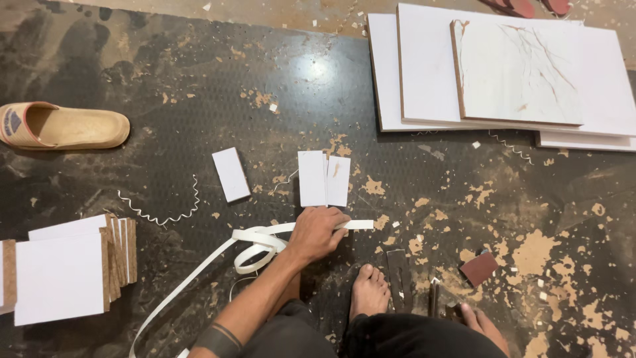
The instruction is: The person stands at a workbench trimming white edge banding strips on small wood panels. They hold a panel in one hand, run a hand edge-trimming tool along the strip edge to cut off excess banding, then place the finished panel on a stack and pick up the next panel, repeating the cycle.
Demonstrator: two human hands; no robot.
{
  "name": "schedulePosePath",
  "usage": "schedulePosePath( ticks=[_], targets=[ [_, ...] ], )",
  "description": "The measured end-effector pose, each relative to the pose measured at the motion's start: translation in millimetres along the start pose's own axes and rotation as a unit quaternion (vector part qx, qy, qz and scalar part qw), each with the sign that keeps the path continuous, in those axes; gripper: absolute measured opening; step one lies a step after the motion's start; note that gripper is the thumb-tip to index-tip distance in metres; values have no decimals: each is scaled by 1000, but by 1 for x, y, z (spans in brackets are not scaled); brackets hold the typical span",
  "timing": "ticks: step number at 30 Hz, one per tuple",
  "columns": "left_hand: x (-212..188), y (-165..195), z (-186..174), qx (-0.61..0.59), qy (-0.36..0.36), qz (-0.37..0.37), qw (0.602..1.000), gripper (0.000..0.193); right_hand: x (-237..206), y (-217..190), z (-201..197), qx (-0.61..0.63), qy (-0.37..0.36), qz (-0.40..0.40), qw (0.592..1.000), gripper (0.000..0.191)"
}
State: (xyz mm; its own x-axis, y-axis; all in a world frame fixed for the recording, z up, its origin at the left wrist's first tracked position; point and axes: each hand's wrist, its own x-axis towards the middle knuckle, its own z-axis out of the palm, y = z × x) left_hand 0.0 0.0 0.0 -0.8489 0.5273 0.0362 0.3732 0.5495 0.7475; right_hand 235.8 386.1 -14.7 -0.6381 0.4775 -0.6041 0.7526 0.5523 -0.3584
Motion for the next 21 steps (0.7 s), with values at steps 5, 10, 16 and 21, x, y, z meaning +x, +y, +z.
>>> schedulePosePath(
  ticks=[5,10,16,21],
  targets=[
    [10,0,-1,4,12,2,1000,22,10,-20,-15,-13,-56,152,987,68],
    [24,1,1,30,33,18,999,20,18,-44,-28,-63,8,-82,995,59],
    [23,5,0,12,46,17,999,21,13,-141,-54,104,26,-222,969,45],
    [12,2,-9,5,36,-10,999,23,27,-241,-45,155,-31,-161,974,44]
  ],
)
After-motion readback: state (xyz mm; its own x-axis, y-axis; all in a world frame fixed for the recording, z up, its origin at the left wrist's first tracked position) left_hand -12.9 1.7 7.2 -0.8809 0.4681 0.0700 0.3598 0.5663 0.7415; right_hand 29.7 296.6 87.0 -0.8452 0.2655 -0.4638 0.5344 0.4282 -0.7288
